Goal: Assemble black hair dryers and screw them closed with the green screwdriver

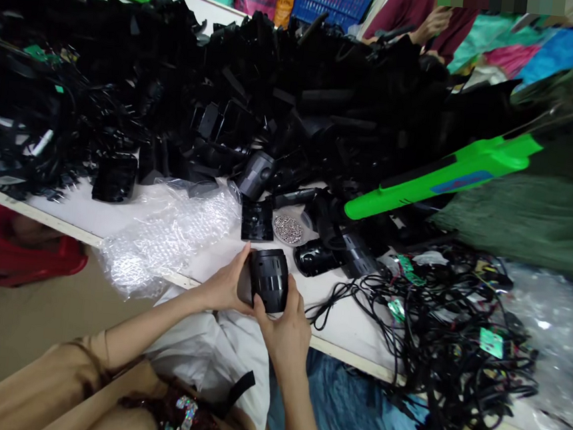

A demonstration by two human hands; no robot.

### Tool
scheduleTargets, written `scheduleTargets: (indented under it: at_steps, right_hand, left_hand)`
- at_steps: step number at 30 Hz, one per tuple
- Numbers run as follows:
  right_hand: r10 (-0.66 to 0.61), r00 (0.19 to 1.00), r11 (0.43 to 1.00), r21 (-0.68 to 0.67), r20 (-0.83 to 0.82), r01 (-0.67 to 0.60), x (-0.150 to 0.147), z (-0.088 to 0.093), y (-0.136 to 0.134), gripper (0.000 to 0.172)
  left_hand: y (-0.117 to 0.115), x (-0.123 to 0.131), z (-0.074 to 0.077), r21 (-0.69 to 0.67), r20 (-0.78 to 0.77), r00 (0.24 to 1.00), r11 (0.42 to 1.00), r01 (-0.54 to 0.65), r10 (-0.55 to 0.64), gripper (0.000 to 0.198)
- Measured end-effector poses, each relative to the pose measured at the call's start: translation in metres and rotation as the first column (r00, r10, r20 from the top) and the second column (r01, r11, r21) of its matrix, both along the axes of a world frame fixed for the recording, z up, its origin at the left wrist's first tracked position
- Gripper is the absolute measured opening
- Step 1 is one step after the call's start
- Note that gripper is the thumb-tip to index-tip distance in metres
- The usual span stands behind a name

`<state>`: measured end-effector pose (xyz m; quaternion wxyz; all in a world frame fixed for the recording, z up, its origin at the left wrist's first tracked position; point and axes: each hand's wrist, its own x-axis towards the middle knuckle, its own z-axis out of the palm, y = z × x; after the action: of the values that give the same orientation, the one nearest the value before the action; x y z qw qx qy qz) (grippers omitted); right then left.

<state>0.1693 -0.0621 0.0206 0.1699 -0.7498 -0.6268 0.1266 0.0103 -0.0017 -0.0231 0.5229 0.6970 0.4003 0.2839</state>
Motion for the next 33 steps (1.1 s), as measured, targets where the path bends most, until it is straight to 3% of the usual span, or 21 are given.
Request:
scheduleTargets:
  at_steps: [5,9,20,26,33]
  right_hand:
    - [-0.004,0.994,0.999,-0.045,0.11,0.009,-0.003,0.006,0.001,0.074]
    - [0.03,0.996,0.996,-0.089,0.082,-0.023,0.001,0.011,0.004,0.073]
    - [0.025,0.996,0.996,-0.084,0.087,-0.017,0.001,0.009,0.006,0.072]
    - [0.028,0.993,1.0,-0.017,0.112,-0.026,-0.001,0.003,0.002,0.071]
    - [0.103,0.959,0.976,-0.211,0.265,-0.046,0.0,0.016,0.007,0.074]
  left_hand:
    - [-0.002,0.0,-0.002,0.041,-0.01,1.0,0.999,0.005,-0.005,0.135]
    - [-0.001,0.0,-0.001,0.046,-0.027,1.0,0.999,0.01,-0.008,0.136]
    - [0.001,0.0,0.0,0.049,-0.053,0.998,0.999,0.021,-0.019,0.136]
    - [0.001,0.0,0.0,0.022,-0.05,0.998,0.999,0.027,-0.026,0.136]
    - [0.001,0.0,-0.001,0.038,-0.067,0.997,0.998,0.043,-0.04,0.135]
